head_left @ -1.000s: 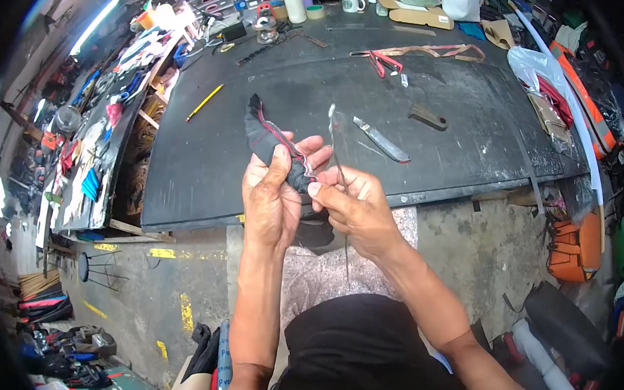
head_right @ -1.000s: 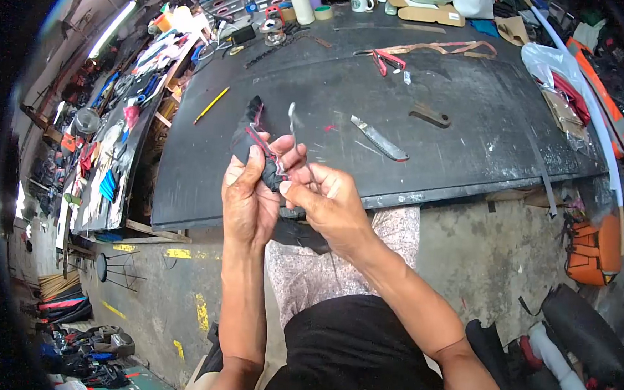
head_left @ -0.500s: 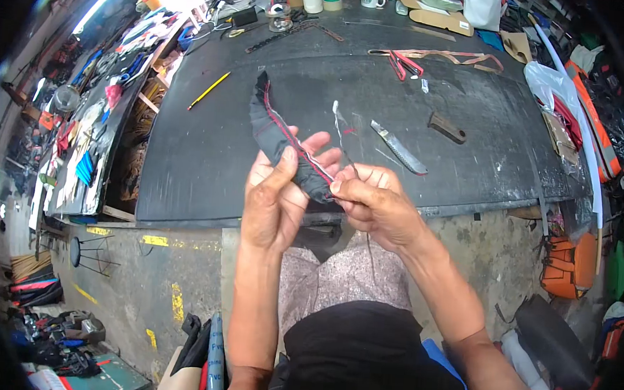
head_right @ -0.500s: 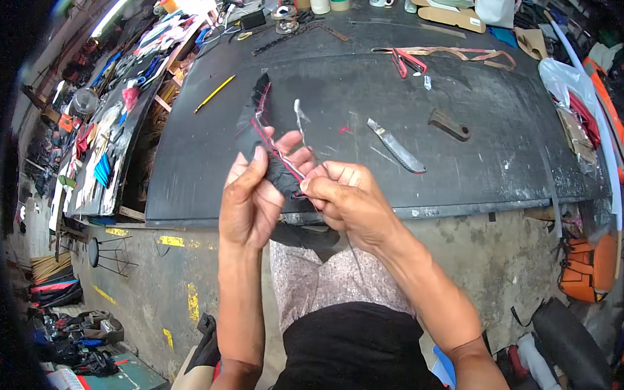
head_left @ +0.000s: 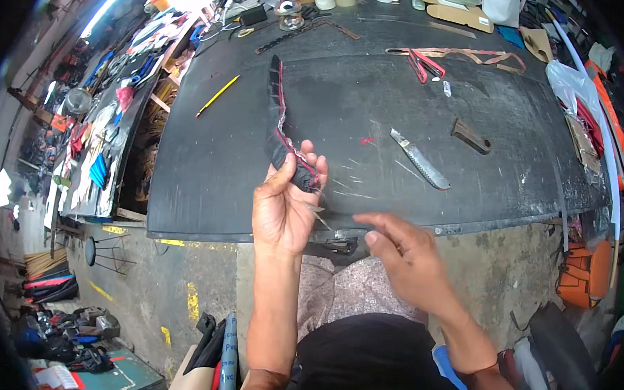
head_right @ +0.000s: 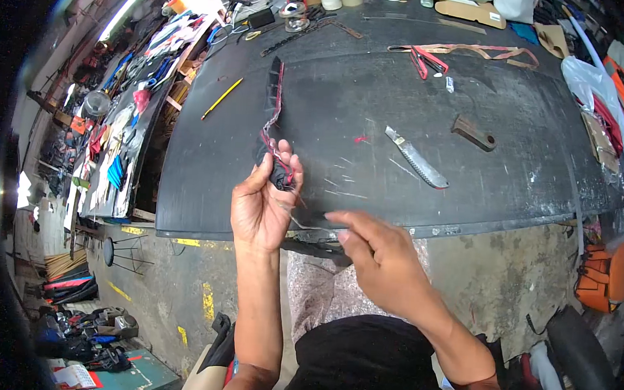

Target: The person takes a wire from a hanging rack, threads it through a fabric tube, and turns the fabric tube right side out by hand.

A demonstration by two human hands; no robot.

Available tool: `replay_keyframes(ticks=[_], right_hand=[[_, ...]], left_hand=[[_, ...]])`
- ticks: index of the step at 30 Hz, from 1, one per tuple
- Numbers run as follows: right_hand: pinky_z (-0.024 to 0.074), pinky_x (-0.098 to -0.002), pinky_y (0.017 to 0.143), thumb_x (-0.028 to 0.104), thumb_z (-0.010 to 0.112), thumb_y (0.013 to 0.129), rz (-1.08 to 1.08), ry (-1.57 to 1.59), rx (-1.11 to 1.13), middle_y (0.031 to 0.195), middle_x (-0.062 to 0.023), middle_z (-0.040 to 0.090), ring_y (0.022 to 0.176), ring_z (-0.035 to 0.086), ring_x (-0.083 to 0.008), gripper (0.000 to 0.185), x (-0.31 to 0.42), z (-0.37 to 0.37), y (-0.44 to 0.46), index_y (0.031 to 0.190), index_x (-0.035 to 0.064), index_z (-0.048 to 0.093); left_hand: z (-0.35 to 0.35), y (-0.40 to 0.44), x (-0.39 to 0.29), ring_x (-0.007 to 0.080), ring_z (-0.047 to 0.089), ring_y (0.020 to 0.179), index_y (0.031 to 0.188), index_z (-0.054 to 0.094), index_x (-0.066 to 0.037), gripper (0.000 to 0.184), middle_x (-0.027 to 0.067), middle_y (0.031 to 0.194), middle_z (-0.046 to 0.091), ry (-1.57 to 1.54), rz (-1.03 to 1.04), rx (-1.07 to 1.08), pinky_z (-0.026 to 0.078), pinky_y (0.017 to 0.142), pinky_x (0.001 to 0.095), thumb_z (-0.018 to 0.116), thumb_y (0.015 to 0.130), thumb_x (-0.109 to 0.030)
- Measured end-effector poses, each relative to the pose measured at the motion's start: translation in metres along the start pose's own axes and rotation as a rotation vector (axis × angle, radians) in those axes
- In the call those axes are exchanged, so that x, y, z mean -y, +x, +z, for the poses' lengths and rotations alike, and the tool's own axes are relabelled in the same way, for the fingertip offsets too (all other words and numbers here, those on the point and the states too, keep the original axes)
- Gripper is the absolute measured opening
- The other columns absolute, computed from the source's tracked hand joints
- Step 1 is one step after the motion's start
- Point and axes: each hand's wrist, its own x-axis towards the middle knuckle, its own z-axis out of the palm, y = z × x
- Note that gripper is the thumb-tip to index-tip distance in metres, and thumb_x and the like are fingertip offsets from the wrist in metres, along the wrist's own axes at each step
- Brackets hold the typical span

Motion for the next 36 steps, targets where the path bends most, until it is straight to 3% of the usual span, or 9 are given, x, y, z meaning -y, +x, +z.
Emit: replay_keyframes(ticks=[8, 15, 18, 31, 33, 35, 36], right_hand=[[0.0459, -0.0285, 0.061, 0.002, 0.062, 0.095, 0.027, -0.090, -0.009, 0.082, -0.0078, 0.065, 0.066, 0.055, -0.0128, 0.027, 0.011, -0.007, -0.020, 0.119, 0.0046, 0.073], [0.0507, -0.0301, 0.065, 0.003, 0.062, 0.096, 0.058, 0.000, -0.030, 0.089, -0.0125, 0.071, 0.070, 0.063, -0.0177, 0.024, -0.011, 0.001, -0.029, 0.117, 0.0010, 0.073], [0.0480, -0.0259, 0.067, 0.000, 0.062, 0.095, 0.004, 0.089, -0.100, 0.088, -0.0084, 0.071, 0.075, 0.061, -0.0108, 0.024, -0.024, 0.010, -0.032, 0.116, -0.0010, 0.074], [0.0458, -0.0228, 0.068, 0.005, 0.063, 0.099, 0.082, 0.195, -0.112, 0.092, -0.0030, 0.071, 0.078, 0.056, -0.0047, 0.022, -0.040, 0.017, -0.037, 0.117, -0.0012, 0.074], [0.0443, -0.0220, 0.066, 0.005, 0.063, 0.099, 0.200, 0.250, -0.086, 0.090, -0.0020, 0.070, 0.076, 0.054, -0.0043, 0.022, -0.029, 0.009, -0.040, 0.117, -0.0015, 0.074], [0.0436, -0.0216, 0.065, 0.005, 0.063, 0.099, 0.257, 0.278, -0.068, 0.089, -0.0015, 0.070, 0.075, 0.053, -0.0040, 0.022, -0.028, 0.007, -0.040, 0.117, -0.0016, 0.073], [0.0465, -0.0236, 0.068, 0.005, 0.062, 0.099, 0.223, 0.258, -0.063, 0.091, -0.0054, 0.071, 0.077, 0.057, -0.0063, 0.022, -0.029, 0.007, -0.040, 0.117, -0.0015, 0.073]], left_hand=[[0.001, -0.001, 0.009, 0.0258, 0.066, 0.106, 0.124, 0.055, -0.003, 0.020, 0.0164, 0.120, 0.062, -0.125, -0.061, 0.125, 0.056, 0.096, 0.0442, 0.053, 0.105, -0.008], [-0.001, -0.013, 0.020, 0.0238, 0.066, 0.099, 0.126, 0.052, -0.006, 0.022, 0.0146, 0.119, 0.063, 0.018, -0.008, 0.126, 0.056, 0.094, 0.0440, 0.054, 0.105, -0.011], [-0.002, -0.017, 0.026, 0.0231, 0.066, 0.096, 0.128, 0.051, -0.008, 0.024, 0.0134, 0.117, 0.063, 0.086, 0.015, 0.106, 0.056, 0.093, 0.0436, 0.055, 0.105, -0.012], [-0.021, -0.015, 0.032, 0.0232, 0.066, 0.097, 0.139, 0.047, -0.010, 0.036, 0.0148, 0.117, 0.064, 0.128, -0.001, 0.293, 0.056, 0.093, 0.0431, 0.057, 0.105, -0.012], [-0.022, -0.014, 0.031, 0.0242, 0.067, 0.099, 0.139, 0.047, -0.009, 0.036, 0.0157, 0.118, 0.064, 0.088, -0.023, 0.314, 0.057, 0.094, 0.0433, 0.058, 0.104, -0.012], [-0.024, -0.014, 0.030, 0.0277, 0.068, 0.106, 0.137, 0.049, -0.006, 0.034, 0.0188, 0.123, 0.063, 0.082, -0.012, 0.184, 0.058, 0.097, 0.0446, 0.058, 0.104, -0.012], [-0.024, -0.013, 0.029, 0.0295, 0.068, 0.109, 0.136, 0.049, -0.005, 0.034, 0.0204, 0.126, 0.062, 0.081, -0.007, 0.121, 0.059, 0.099, 0.0452, 0.058, 0.104, -0.012]])
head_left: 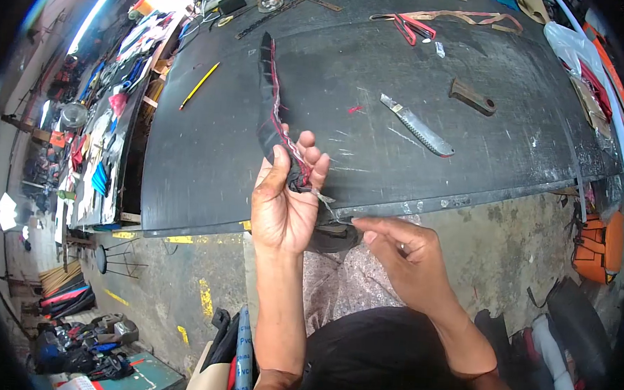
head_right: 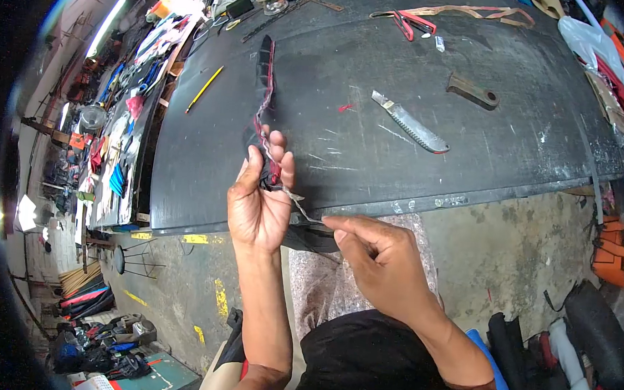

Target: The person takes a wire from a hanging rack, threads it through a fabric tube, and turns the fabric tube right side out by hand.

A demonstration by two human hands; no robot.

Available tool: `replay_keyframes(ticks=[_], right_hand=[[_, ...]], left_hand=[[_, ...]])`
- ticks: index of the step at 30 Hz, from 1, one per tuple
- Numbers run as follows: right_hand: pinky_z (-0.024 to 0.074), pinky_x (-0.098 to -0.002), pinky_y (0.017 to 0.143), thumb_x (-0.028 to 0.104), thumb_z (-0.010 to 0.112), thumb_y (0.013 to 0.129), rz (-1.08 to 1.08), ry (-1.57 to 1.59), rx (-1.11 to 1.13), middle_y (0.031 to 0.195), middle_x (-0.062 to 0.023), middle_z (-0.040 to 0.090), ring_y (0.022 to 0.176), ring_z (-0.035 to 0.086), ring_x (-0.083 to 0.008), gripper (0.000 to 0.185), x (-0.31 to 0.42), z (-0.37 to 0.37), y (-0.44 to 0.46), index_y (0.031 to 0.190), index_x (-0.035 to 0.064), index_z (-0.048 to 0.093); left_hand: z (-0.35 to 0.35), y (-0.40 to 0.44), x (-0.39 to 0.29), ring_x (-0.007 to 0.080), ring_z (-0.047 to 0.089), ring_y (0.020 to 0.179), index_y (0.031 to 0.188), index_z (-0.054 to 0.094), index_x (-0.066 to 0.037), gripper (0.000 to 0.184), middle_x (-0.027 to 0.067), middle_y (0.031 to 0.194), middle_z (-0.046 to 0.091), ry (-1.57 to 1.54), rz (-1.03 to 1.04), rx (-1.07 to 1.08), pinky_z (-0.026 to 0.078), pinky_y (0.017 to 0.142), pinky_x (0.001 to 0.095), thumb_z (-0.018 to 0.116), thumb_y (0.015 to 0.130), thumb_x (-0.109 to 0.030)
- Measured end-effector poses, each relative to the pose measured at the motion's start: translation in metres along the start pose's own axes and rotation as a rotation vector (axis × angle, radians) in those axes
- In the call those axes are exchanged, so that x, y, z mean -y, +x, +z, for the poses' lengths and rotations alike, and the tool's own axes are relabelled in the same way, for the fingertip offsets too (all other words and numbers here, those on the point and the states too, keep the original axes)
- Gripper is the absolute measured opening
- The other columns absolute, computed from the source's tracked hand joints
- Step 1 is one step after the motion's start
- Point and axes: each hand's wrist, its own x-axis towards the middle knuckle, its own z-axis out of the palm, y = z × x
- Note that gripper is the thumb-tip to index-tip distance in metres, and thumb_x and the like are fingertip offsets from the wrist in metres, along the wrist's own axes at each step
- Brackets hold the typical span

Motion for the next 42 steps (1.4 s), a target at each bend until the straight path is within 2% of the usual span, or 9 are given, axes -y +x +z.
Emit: replay_keyframes(ticks=[3, 6, 13, 19, 23, 27, 30, 37, 42], right_hand=[[0.0525, -0.0275, 0.072, 0.005, 0.061, 0.099, -0.060, -0.028, 0.003, 0.095, -0.0131, 0.075, 0.079, 0.065, -0.0108, 0.022, -0.003, 0.002, 0.000, 0.116, -0.0012, 0.073], [0.0410, -0.0211, 0.061, 0.005, 0.063, 0.099, -0.065, -0.038, 0.033, 0.085, 0.0001, 0.067, 0.071, 0.050, -0.0028, 0.023, -0.001, 0.004, 0.003, 0.117, -0.0018, 0.074], [0.0409, -0.0212, 0.061, 0.006, 0.063, 0.099, -0.053, -0.053, 0.031, 0.084, -0.0001, 0.067, 0.071, 0.050, -0.0025, 0.023, -0.003, 0.005, 0.003, 0.117, -0.0017, 0.074], [0.0415, -0.0212, 0.062, 0.006, 0.063, 0.099, 0.000, -0.054, 0.051, 0.084, -0.0007, 0.067, 0.072, 0.051, -0.0026, 0.022, 0.000, 0.001, 0.000, 0.116, -0.0018, 0.074], [0.0520, -0.0283, 0.068, 0.007, 0.060, 0.099, -0.053, -0.116, 0.041, 0.090, -0.0138, 0.074, 0.073, 0.064, -0.0113, 0.023, -0.003, -0.002, 0.000, 0.116, -0.0011, 0.073], [0.0515, -0.0286, 0.066, 0.007, 0.059, 0.099, -0.079, -0.106, 0.012, 0.086, -0.0133, 0.073, 0.072, 0.063, -0.0112, 0.023, -0.008, 0.002, 0.000, 0.116, -0.0010, 0.073], [0.0407, -0.0220, 0.062, 0.006, 0.063, 0.099, -0.011, -0.044, -0.017, 0.083, 0.0027, 0.064, 0.071, 0.048, -0.0023, 0.022, -0.010, 0.004, 0.000, 0.116, -0.0016, 0.074], [0.0401, -0.0221, 0.062, 0.006, 0.062, 0.099, 0.041, -0.063, -0.003, 0.082, 0.0028, 0.063, 0.071, 0.047, -0.0022, 0.022, -0.015, 0.003, 0.005, 0.117, -0.0026, 0.073], [0.0408, -0.0224, 0.062, 0.006, 0.061, 0.100, -0.026, -0.058, -0.021, 0.083, 0.0019, 0.065, 0.071, 0.048, -0.0026, 0.022, -0.025, 0.008, 0.008, 0.116, -0.0037, 0.073]], left_hand=[[-0.003, 0.000, 0.004, 0.0326, 0.067, 0.114, 0.134, 0.051, -0.003, 0.032, 0.0235, 0.130, 0.060, -0.026, -0.021, 0.005, 0.058, 0.102, 0.0472, 0.058, 0.104, -0.011], [-0.009, 0.001, 0.005, 0.0344, 0.065, 0.120, 0.133, 0.051, 0.002, 0.031, 0.0263, 0.134, 0.058, -0.066, -0.036, 0.021, 0.056, 0.107, 0.0491, 0.055, 0.104, -0.009], [-0.012, 0.001, 0.008, 0.0356, 0.060, 0.127, 0.133, 0.050, 0.009, 0.031, 0.0285, 0.139, 0.056, -0.145, -0.056, 0.036, 0.052, 0.111, 0.0515, 0.050, 0.105, -0.004], [-0.006, -0.001, 0.014, 0.0360, 0.068, 0.112, 0.128, 0.049, 0.000, 0.028, 0.0267, 0.126, 0.060, 0.015, -0.001, -0.045, 0.060, 0.100, 0.0503, 0.057, 0.104, -0.012], [-0.003, -0.003, 0.016, 0.0358, 0.069, 0.108, 0.129, 0.046, -0.001, 0.030, 0.0259, 0.123, 0.062, 0.150, 0.051, -0.026, 0.061, 0.097, 0.0503, 0.057, 0.104, -0.015], [-0.004, -0.003, 0.015, 0.0347, 0.070, 0.105, 0.130, 0.045, -0.002, 0.033, 0.0249, 0.121, 0.063, 0.215, 0.080, -0.030, 0.062, 0.093, 0.0492, 0.058, 0.104, -0.017], [-0.006, -0.003, 0.016, 0.0335, 0.071, 0.102, 0.131, 0.045, -0.002, 0.034, 0.0235, 0.119, 0.064, 0.253, 0.092, -0.034, 0.063, 0.090, 0.0480, 0.059, 0.104, -0.019], [0.002, -0.005, 0.024, 0.0275, 0.072, 0.089, 0.131, 0.046, -0.005, 0.035, 0.0161, 0.107, 0.066, 0.313, 0.115, -0.061, 0.063, 0.084, 0.0437, 0.059, 0.105, -0.024], [-0.001, -0.006, 0.035, 0.0152, 0.059, 0.067, 0.125, 0.056, -0.004, 0.034, 0.0038, 0.087, 0.058, 0.255, 0.036, -0.103, 0.056, 0.069, 0.0333, 0.054, 0.107, -0.032]])
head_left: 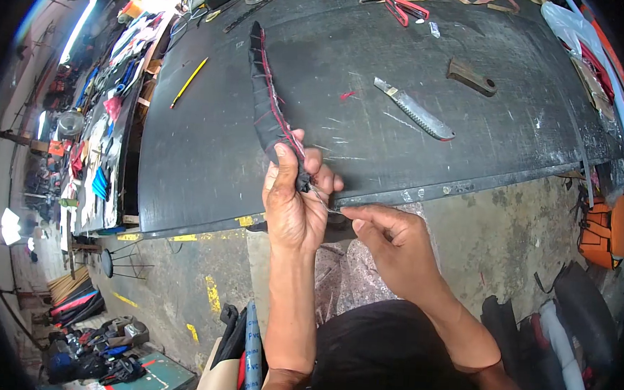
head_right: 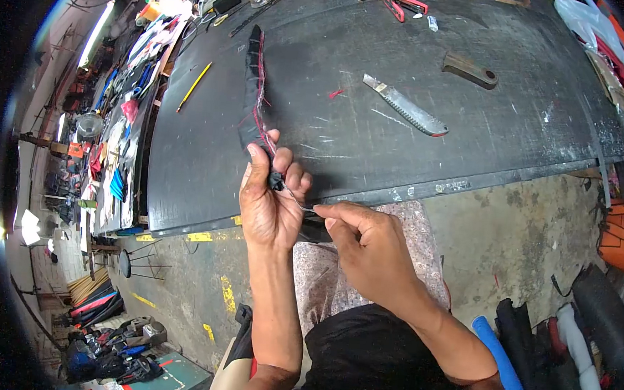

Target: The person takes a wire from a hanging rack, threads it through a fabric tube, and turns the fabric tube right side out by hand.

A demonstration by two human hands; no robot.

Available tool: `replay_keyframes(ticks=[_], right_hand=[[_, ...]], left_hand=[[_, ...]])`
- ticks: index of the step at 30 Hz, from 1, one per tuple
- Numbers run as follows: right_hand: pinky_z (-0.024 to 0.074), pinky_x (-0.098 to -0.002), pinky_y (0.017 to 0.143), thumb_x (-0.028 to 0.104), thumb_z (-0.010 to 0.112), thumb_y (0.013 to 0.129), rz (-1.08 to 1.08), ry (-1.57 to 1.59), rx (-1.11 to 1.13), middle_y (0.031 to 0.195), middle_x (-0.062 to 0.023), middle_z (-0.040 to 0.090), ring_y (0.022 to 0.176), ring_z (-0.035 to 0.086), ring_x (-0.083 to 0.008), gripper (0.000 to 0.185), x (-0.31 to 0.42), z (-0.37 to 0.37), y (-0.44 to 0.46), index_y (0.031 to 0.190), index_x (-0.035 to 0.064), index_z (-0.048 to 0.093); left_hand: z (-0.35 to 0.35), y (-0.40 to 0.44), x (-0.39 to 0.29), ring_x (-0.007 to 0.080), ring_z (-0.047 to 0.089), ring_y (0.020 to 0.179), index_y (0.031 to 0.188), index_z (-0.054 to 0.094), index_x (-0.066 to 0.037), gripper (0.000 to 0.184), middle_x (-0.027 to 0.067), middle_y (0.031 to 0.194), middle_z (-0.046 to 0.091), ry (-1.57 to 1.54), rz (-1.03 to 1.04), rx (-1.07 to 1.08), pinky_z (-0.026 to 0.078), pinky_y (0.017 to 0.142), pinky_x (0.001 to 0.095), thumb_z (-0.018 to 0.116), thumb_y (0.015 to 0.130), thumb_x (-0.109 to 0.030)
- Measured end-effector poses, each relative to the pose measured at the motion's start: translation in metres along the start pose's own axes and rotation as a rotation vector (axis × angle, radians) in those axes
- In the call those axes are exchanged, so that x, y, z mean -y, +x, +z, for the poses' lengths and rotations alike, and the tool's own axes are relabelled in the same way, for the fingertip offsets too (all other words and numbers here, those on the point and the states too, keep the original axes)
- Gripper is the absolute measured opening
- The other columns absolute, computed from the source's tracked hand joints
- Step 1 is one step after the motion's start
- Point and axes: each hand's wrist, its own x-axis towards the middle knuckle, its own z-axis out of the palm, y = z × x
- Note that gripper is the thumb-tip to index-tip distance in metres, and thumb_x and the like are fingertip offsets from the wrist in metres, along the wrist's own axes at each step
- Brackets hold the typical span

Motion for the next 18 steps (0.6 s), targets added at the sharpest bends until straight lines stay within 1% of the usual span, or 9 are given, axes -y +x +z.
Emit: replay_keyframes(ticks=[2, 3, 5, 6, 8, 10, 13, 15, 18], right_hand=[[0.0415, -0.0227, 0.063, 0.005, 0.061, 0.100, 0.015, 0.004, -0.009, 0.083, 0.0014, 0.065, 0.072, 0.048, -0.0029, 0.022, 0.003, 0.003, 0.000, 0.115, -0.0038, 0.073], [0.0422, -0.0230, 0.064, 0.005, 0.060, 0.100, 0.029, 0.010, -0.018, 0.084, 0.0008, 0.066, 0.073, 0.049, -0.0032, 0.021, 0.006, 0.005, 0.000, 0.115, -0.0039, 0.073], [0.0429, -0.0233, 0.064, 0.004, 0.060, 0.100, 0.042, 0.017, -0.029, 0.084, 0.0003, 0.066, 0.074, 0.050, -0.0035, 0.021, 0.006, 0.011, 0.001, 0.114, -0.0040, 0.073], [0.0429, -0.0232, 0.064, 0.004, 0.060, 0.100, -0.023, 0.012, -0.055, 0.084, 0.0001, 0.066, 0.073, 0.050, -0.0036, 0.021, 0.002, 0.015, 0.001, 0.114, -0.0040, 0.073], [0.0429, -0.0229, 0.064, 0.003, 0.059, 0.100, -0.154, 0.005, -0.107, 0.084, -0.0002, 0.067, 0.072, 0.050, -0.0037, 0.020, -0.007, 0.024, 0.002, 0.113, -0.0040, 0.073], [0.0434, -0.0230, 0.064, 0.003, 0.058, 0.100, -0.189, -0.012, -0.124, 0.084, -0.0002, 0.067, 0.073, 0.051, -0.0035, 0.020, -0.012, 0.030, 0.005, 0.113, -0.0039, 0.073], [0.0443, -0.0231, 0.065, 0.002, 0.058, 0.100, -0.248, -0.054, -0.152, 0.085, -0.0003, 0.067, 0.074, 0.052, -0.0032, 0.021, -0.015, 0.034, 0.004, 0.113, -0.0036, 0.072], [0.0443, -0.0228, 0.065, 0.002, 0.058, 0.100, -0.101, 0.021, -0.122, 0.085, 0.0001, 0.066, 0.073, 0.052, -0.0033, 0.020, -0.015, 0.030, 0.005, 0.113, -0.0038, 0.072], [0.0440, -0.0227, 0.064, 0.002, 0.058, 0.100, 0.004, 0.060, -0.069, 0.084, 0.0006, 0.065, 0.073, 0.052, -0.0034, 0.020, -0.015, 0.015, 0.010, 0.112, -0.0038, 0.072]], left_hand=[[-0.007, 0.001, 0.004, 0.0117, 0.051, 0.058, 0.121, 0.057, -0.008, 0.035, 0.0003, 0.079, 0.052, -0.046, -0.029, 0.045, 0.049, 0.059, 0.0291, 0.056, 0.106, -0.040], [-0.008, 0.001, 0.005, 0.0117, 0.051, 0.058, 0.121, 0.057, -0.008, 0.035, 0.0003, 0.079, 0.052, -0.043, -0.030, 0.045, 0.049, 0.059, 0.0291, 0.056, 0.106, -0.040], [-0.007, 0.003, 0.008, 0.0094, 0.045, 0.055, 0.117, 0.059, -0.009, 0.036, -0.0018, 0.074, 0.047, -0.065, -0.029, 0.054, 0.043, 0.055, 0.0272, 0.055, 0.106, -0.042], [-0.007, 0.004, 0.010, 0.0083, 0.042, 0.053, 0.115, 0.060, -0.009, 0.036, -0.0028, 0.072, 0.045, -0.077, -0.028, 0.058, 0.039, 0.053, 0.0262, 0.055, 0.105, -0.043], [-0.003, 0.005, 0.011, 0.0080, 0.042, 0.053, 0.115, 0.060, -0.009, 0.035, -0.0029, 0.072, 0.044, -0.088, -0.021, 0.053, 0.039, 0.053, 0.0261, 0.055, 0.106, -0.042], [0.000, 0.006, 0.010, 0.0075, 0.041, 0.053, 0.114, 0.060, -0.009, 0.033, -0.0031, 0.070, 0.044, -0.110, -0.003, 0.045, 0.038, 0.052, 0.0259, 0.054, 0.107, -0.041], [-0.008, 0.010, 0.012, 0.0089, 0.042, 0.053, 0.114, 0.061, -0.009, 0.031, -0.0024, 0.071, 0.045, -0.105, -0.020, 0.048, 0.041, 0.054, 0.0272, 0.054, 0.107, -0.039], [-0.012, 0.012, 0.013, 0.0096, 0.043, 0.052, 0.115, 0.061, -0.009, 0.030, -0.0020, 0.071, 0.046, -0.104, -0.028, 0.056, 0.043, 0.056, 0.0278, 0.054, 0.107, -0.037], [-0.011, 0.011, 0.008, 0.0137, 0.046, 0.055, 0.114, 0.061, -0.008, 0.029, -0.0002, 0.071, 0.046, -0.025, -0.097, -0.004, 0.053, 0.070, 0.0358, 0.055, 0.107, -0.035]])
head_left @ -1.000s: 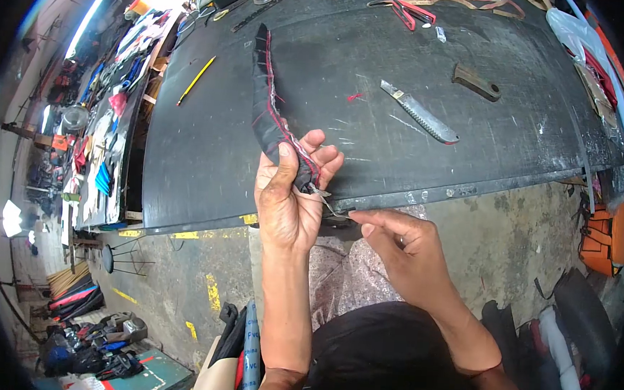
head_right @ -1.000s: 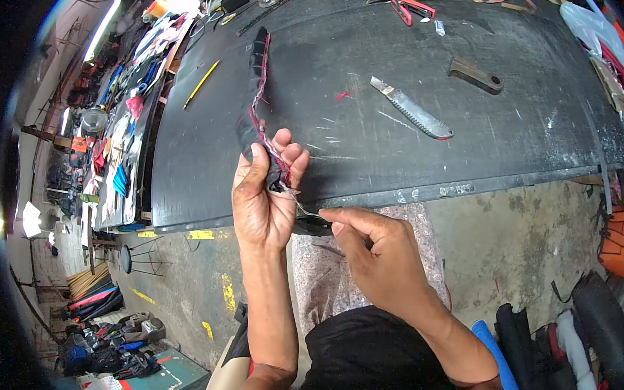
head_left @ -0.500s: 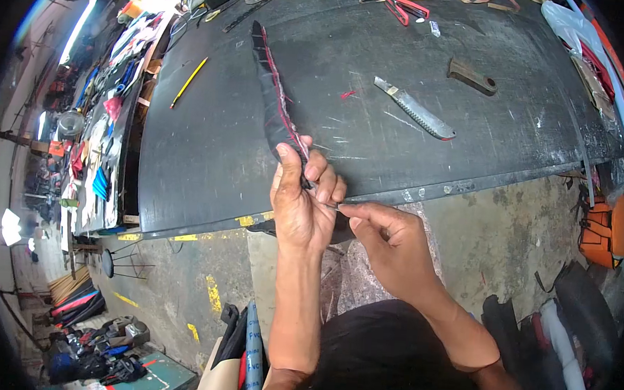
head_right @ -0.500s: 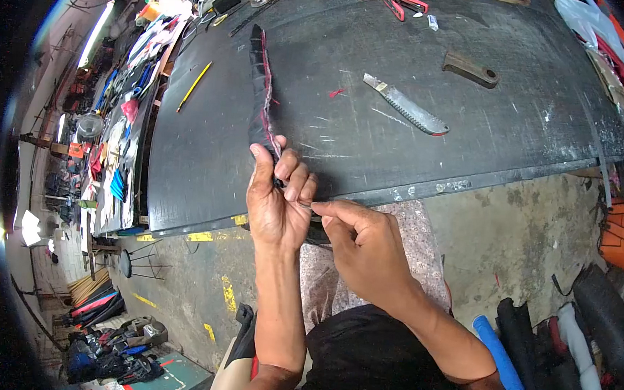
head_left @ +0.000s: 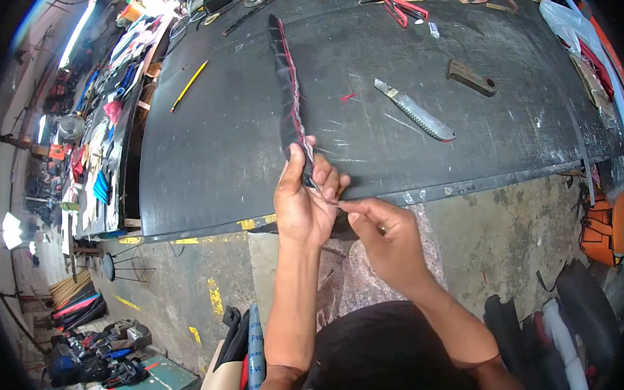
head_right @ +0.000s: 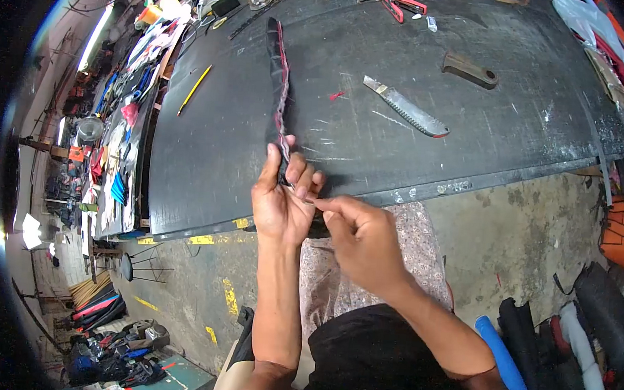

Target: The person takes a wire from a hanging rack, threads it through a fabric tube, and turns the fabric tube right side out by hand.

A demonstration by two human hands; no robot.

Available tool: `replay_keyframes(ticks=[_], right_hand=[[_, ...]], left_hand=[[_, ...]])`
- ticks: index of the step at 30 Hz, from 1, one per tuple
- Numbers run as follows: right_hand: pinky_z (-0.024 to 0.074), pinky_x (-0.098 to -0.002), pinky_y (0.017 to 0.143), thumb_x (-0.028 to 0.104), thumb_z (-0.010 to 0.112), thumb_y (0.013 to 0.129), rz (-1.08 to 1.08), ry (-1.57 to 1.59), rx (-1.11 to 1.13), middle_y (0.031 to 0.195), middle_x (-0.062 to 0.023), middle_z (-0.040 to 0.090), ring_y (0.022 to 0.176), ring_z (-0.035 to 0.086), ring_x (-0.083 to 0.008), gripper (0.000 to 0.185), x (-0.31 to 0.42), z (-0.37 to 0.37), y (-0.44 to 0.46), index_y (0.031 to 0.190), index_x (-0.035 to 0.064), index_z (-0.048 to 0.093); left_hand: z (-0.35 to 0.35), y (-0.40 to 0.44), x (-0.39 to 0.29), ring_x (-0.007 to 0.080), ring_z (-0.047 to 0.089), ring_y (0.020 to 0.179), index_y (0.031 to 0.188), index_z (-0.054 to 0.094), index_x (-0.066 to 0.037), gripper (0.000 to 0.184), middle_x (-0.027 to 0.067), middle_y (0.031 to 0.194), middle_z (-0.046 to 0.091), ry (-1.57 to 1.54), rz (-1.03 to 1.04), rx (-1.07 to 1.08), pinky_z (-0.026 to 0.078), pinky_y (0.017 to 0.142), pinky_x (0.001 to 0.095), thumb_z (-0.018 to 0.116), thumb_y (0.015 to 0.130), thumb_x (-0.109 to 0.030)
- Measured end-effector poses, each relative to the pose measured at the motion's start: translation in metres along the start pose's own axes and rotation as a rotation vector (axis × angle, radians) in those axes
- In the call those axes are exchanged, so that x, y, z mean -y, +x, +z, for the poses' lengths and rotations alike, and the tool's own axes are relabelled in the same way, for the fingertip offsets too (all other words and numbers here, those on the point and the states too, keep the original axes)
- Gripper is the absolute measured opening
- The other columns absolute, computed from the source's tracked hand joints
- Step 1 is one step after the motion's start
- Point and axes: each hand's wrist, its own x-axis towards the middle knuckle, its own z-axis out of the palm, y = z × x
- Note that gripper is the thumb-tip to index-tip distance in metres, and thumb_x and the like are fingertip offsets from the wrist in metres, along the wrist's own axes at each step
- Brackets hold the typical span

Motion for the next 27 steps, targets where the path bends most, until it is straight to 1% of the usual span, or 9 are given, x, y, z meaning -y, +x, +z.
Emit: replay_keyframes(ticks=[2, 5, 8, 9, 12, 13, 16, 24, 27], right_hand=[[0.0434, -0.0226, 0.064, 0.002, 0.059, 0.100, 0.078, -0.002, 0.071, 0.083, 0.0013, 0.064, 0.072, 0.052, -0.0034, 0.020, 0.001, -0.012, 0.005, 0.112, -0.0035, 0.072], [0.0403, -0.0221, 0.061, 0.003, 0.059, 0.100, -0.007, -0.042, 0.052, 0.079, 0.0031, 0.061, 0.069, 0.048, -0.0027, 0.019, -0.001, -0.014, 0.010, 0.112, -0.0031, 0.073], [0.0385, -0.0220, 0.059, 0.003, 0.059, 0.100, -0.052, -0.082, 0.030, 0.077, 0.0043, 0.059, 0.067, 0.046, -0.0021, 0.019, 0.002, -0.014, 0.013, 0.113, -0.0028, 0.072], [0.0383, -0.0220, 0.059, 0.003, 0.059, 0.100, -0.056, -0.102, 0.020, 0.077, 0.0046, 0.059, 0.067, 0.046, -0.0019, 0.019, 0.005, -0.014, 0.015, 0.113, -0.0026, 0.072], [0.0380, -0.0221, 0.059, 0.002, 0.060, 0.099, -0.025, -0.110, 0.020, 0.077, 0.0047, 0.059, 0.067, 0.046, -0.0016, 0.018, 0.012, -0.020, 0.011, 0.112, -0.0029, 0.072], [0.0378, -0.0221, 0.059, 0.001, 0.060, 0.098, 0.004, -0.100, 0.030, 0.078, 0.0045, 0.059, 0.067, 0.046, -0.0017, 0.017, 0.015, -0.022, 0.009, 0.111, -0.0032, 0.071], [0.0397, -0.0219, 0.061, 0.000, 0.062, 0.097, 0.024, -0.039, 0.020, 0.081, 0.0037, 0.061, 0.069, 0.048, -0.0018, 0.015, 0.014, -0.021, 0.008, 0.109, -0.0036, 0.071], [0.0495, -0.0210, 0.077, 0.000, 0.068, 0.096, -0.079, 0.308, 0.038, 0.099, -0.0006, 0.068, 0.085, 0.058, -0.0033, 0.015, 0.010, 0.014, 0.039, 0.110, -0.0032, 0.068], [0.0509, -0.0215, 0.084, 0.002, 0.068, 0.096, -0.116, 0.347, 0.133, 0.105, -0.0019, 0.069, 0.092, 0.061, -0.0044, 0.017, 0.008, 0.016, 0.042, 0.113, -0.0032, 0.067]], left_hand=[[0.009, 0.003, -0.006, 0.0157, 0.049, 0.058, 0.114, 0.061, -0.007, 0.029, 0.0012, 0.073, 0.050, -0.009, -0.031, -0.097, 0.054, 0.077, 0.0400, 0.055, 0.107, -0.035], [0.014, 0.007, -0.012, 0.0197, 0.056, 0.064, 0.115, 0.061, -0.007, 0.030, 0.0042, 0.077, 0.057, -0.033, -0.099, -0.295, 0.055, 0.091, 0.0485, 0.055, 0.107, -0.035], [-0.023, 0.014, -0.009, 0.0275, 0.067, 0.084, 0.116, 0.062, -0.007, 0.029, 0.0124, 0.096, 0.069, -0.300, -0.117, 0.071, 0.052, 0.101, 0.0554, 0.053, 0.107, -0.033], [-0.031, 0.017, -0.007, 0.0275, 0.067, 0.084, 0.116, 0.062, -0.007, 0.029, 0.0124, 0.096, 0.069, -0.298, -0.118, 0.073, 0.052, 0.101, 0.0554, 0.053, 0.107, -0.033], [-0.032, 0.019, -0.004, 0.0347, 0.067, 0.110, 0.119, 0.062, -0.007, 0.030, 0.0192, 0.122, 0.069, -0.426, -0.123, 0.311, 0.051, 0.103, 0.0559, 0.051, 0.108, -0.033], [-0.034, 0.019, -0.005, 0.0347, 0.067, 0.110, 0.119, 0.062, -0.007, 0.030, 0.0192, 0.122, 0.069, -0.425, -0.125, 0.308, 0.051, 0.103, 0.0559, 0.051, 0.108, -0.033], [-0.021, 0.011, -0.010, 0.0394, 0.050, 0.137, 0.119, 0.063, -0.003, 0.040, 0.0209, 0.135, 0.063, -0.173, -0.069, 0.140, 0.046, 0.109, 0.0568, 0.043, 0.110, -0.035], [0.024, -0.013, -0.012, 0.0335, 0.063, 0.119, 0.119, 0.060, -0.001, 0.046, 0.0201, 0.128, 0.066, -0.156, -0.106, -0.056, 0.053, 0.101, 0.0473, 0.040, 0.110, -0.041], [0.002, -0.012, -0.013, 0.0296, 0.066, 0.113, 0.117, 0.061, 0.002, 0.049, 0.0201, 0.126, 0.067, -0.084, -0.151, 0.021, 0.055, 0.098, 0.0432, 0.040, 0.110, -0.042]])
